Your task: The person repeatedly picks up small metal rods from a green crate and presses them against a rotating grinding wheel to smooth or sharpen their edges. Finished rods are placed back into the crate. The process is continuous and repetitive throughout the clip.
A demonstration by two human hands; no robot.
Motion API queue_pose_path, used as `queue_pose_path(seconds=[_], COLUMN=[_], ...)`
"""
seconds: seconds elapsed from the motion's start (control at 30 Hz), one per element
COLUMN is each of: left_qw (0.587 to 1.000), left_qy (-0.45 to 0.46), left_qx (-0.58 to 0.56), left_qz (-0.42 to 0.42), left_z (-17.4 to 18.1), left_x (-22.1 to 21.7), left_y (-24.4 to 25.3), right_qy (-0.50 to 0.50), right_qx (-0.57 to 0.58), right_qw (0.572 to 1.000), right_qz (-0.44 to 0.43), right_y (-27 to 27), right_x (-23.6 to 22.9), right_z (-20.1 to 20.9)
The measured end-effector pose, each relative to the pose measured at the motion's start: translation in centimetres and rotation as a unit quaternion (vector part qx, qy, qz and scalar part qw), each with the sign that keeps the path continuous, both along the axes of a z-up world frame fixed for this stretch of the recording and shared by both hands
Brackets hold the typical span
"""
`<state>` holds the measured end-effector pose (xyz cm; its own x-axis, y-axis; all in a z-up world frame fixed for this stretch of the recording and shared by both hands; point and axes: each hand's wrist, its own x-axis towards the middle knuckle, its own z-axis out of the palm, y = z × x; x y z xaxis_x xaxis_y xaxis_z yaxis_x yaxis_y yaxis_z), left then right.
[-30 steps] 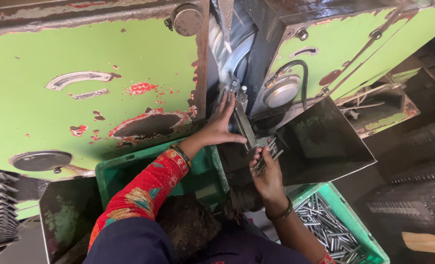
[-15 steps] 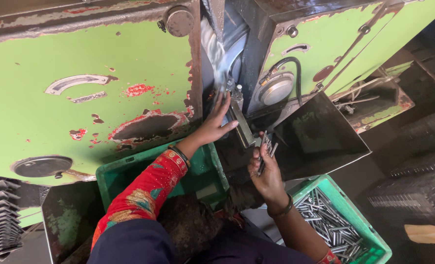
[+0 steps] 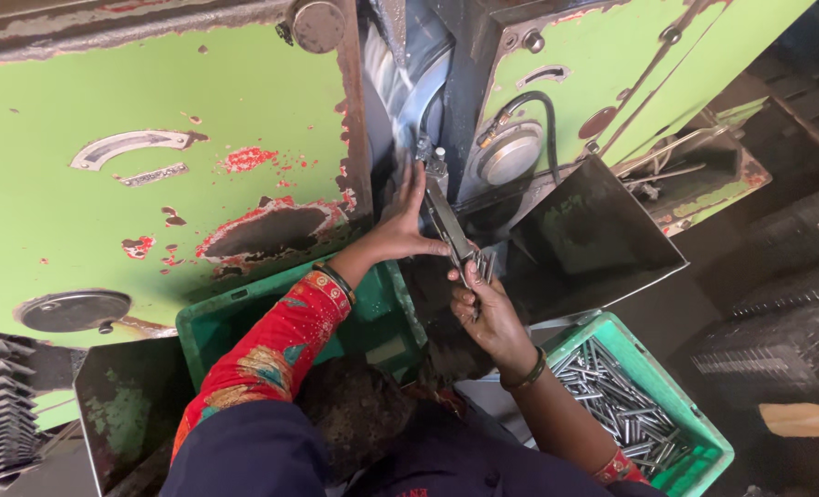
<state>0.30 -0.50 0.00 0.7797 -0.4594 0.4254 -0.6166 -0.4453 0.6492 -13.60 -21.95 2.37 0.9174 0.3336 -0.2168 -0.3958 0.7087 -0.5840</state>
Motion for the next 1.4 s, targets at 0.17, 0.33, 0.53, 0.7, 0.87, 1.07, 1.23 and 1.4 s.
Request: queue_pose_path(seconds=[0.17,0.33,0.53,0.7,0.87,1.07,1.23,1.4], left_qw=[0.999,0.999,0.993,0.999,0.997,0.995,0.991,0.994], left_qy=[0.018,0.012,-0.006,0.029,0.056,0.086,0.119,0.081], left_qx=[-0.025,-0.048,-0.086,-0.022,-0.043,-0.056,-0.061,-0.08], left_qz=[-0.01,0.007,0.08,0.006,-0.024,-0.009,-0.006,-0.005], left_z=[-0.6,-1.3,-1.4,-0.2,0.6,0.6,1.1,0.9], left_x=[0.1,0.2,-0.5,-0.2,-0.3,-0.7,-1.0,-1.0], left_y=[0.4,0.6,-0.1,0.1,0.4,0.9,0.8,0.8], right_qy=[0.023,0.04,0.046,0.072,0.031,0.009,-0.016,0.021], right_qx=[0.021,0.122,0.046,0.004,0.044,0.029,-0.031,-0.066], right_qw=[0.999,0.992,0.995,0.991,0.996,0.995,0.993,0.99], right_qz=[-0.007,0.008,-0.078,-0.117,-0.074,-0.096,-0.109,-0.119], right_y=[-0.5,-0.9,-0.2,-0.1,-0.8,-0.6,0.0,0.6], right_x=[0.9,1.4,0.8,1.0,0.7,0.8,0.5,0.1], right_z=[-2.4,-2.3,-0.6,-1.0,-1.8,-2.4,-1.8,-0.9])
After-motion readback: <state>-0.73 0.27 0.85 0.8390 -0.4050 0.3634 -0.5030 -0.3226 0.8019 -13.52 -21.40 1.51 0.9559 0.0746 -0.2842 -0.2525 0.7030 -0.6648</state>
